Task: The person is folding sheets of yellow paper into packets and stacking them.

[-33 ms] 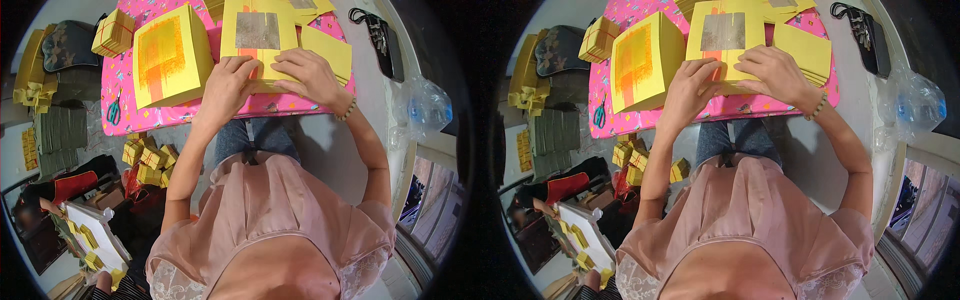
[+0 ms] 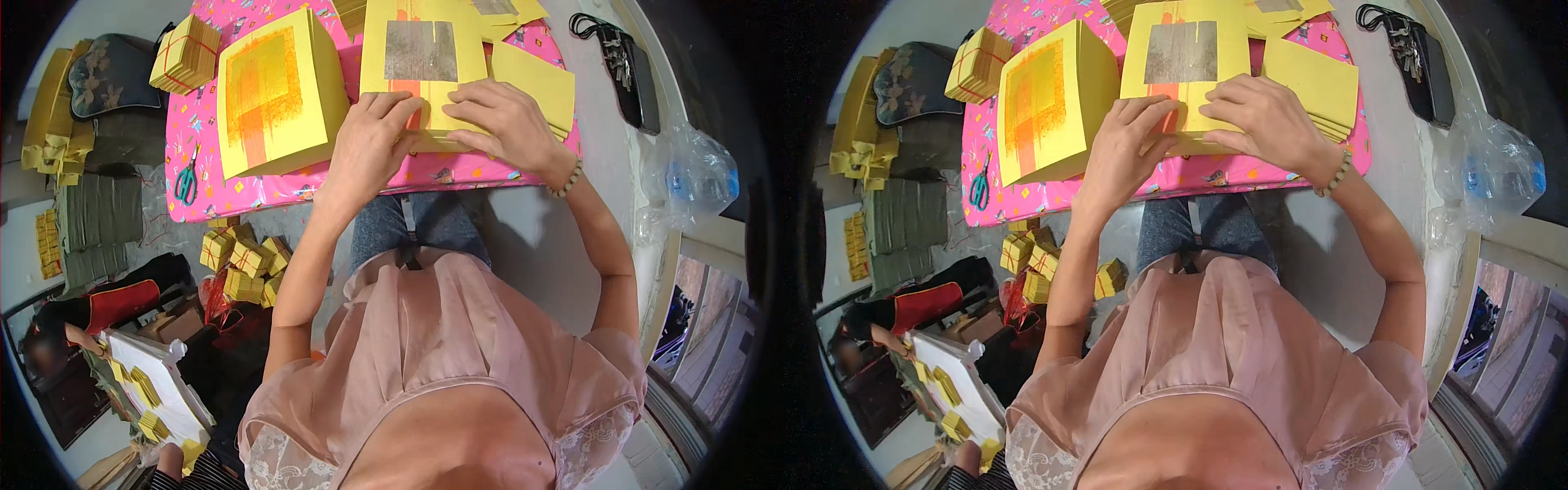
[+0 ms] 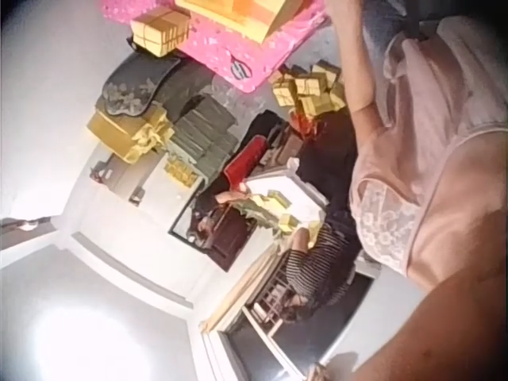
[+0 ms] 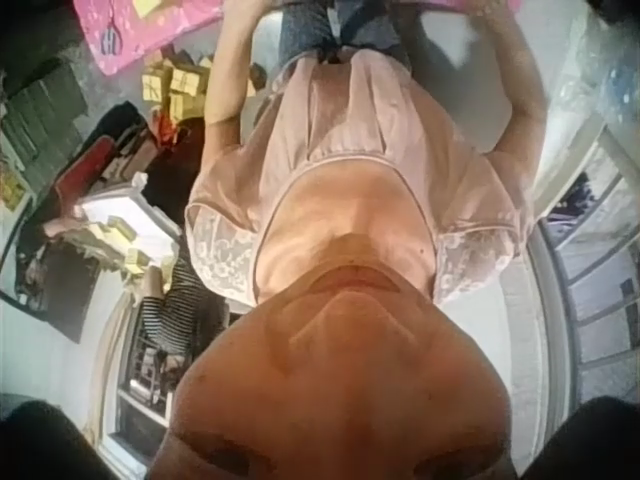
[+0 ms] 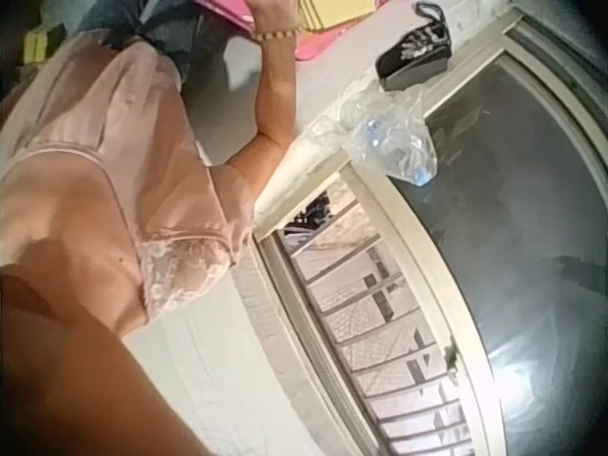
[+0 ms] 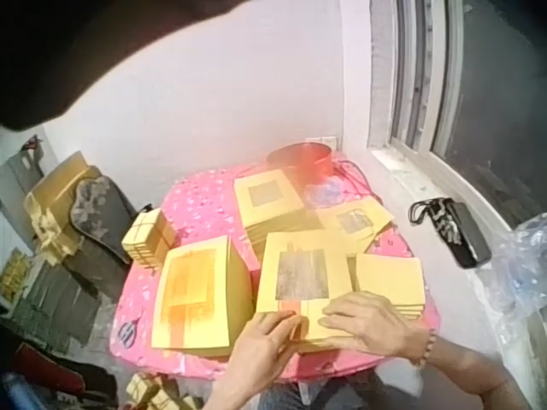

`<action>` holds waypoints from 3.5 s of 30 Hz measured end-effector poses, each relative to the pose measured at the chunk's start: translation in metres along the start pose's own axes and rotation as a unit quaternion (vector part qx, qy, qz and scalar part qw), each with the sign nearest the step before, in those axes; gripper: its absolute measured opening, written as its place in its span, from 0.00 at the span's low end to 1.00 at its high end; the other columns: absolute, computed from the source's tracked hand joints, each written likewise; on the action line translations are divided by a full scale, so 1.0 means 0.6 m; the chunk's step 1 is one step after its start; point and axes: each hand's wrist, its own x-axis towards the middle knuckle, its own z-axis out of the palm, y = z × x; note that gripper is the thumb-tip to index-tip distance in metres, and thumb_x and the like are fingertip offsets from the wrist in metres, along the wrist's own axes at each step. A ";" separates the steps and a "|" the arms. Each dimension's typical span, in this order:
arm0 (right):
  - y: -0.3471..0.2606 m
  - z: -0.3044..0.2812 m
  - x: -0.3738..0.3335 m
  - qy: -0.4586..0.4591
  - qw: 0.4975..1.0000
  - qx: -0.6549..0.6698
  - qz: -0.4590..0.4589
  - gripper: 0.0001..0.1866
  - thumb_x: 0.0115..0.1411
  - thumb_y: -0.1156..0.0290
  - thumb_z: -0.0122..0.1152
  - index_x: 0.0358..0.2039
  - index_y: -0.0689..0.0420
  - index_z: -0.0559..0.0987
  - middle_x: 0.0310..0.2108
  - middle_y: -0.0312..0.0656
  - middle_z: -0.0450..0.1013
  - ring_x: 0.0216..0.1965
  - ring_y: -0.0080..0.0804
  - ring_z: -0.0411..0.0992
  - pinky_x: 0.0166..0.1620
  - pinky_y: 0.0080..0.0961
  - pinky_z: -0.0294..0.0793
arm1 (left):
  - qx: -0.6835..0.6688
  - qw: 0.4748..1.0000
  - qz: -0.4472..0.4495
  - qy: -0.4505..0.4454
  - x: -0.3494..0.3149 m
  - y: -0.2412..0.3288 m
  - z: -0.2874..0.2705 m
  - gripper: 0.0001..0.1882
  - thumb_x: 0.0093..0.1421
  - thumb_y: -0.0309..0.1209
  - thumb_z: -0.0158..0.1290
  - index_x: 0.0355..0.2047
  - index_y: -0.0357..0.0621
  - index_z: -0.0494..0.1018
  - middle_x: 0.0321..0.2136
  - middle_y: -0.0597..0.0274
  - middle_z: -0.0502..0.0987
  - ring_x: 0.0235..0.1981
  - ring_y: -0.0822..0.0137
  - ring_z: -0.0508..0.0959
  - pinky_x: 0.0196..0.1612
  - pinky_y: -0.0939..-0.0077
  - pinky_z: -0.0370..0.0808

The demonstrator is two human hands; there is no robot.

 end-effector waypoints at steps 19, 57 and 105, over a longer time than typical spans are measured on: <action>0.008 0.013 0.006 0.024 0.953 0.260 0.152 0.04 0.60 0.76 0.64 0.31 0.64 0.83 0.31 0.40 0.80 0.35 0.28 0.76 0.40 0.25 0.74 | -0.109 0.992 -0.055 -0.029 0.005 -0.019 -0.022 0.12 0.59 0.24 0.57 0.44 0.39 0.79 0.46 0.52 0.80 0.48 0.51 0.79 0.51 0.63 0.75; 0.147 -0.010 0.105 0.110 0.964 0.102 0.219 0.17 0.63 0.60 0.63 0.39 0.64 0.78 0.32 0.47 0.77 0.30 0.37 0.73 0.35 0.33 0.71 | 0.155 0.983 0.024 0.095 0.096 0.016 0.022 0.32 0.56 0.30 0.59 0.62 0.44 0.65 0.64 0.43 0.59 0.67 0.40 0.56 0.64 0.48 0.58; 0.191 0.015 0.141 -0.001 0.985 0.064 0.159 0.21 0.67 0.61 0.54 0.56 0.59 0.74 0.57 0.49 0.71 0.59 0.48 0.67 0.63 0.42 0.63 | 0.124 0.990 -0.052 0.026 0.133 -0.043 0.098 0.32 0.65 0.50 0.49 0.65 0.50 0.64 0.63 0.35 0.60 0.64 0.32 0.57 0.64 0.38 0.52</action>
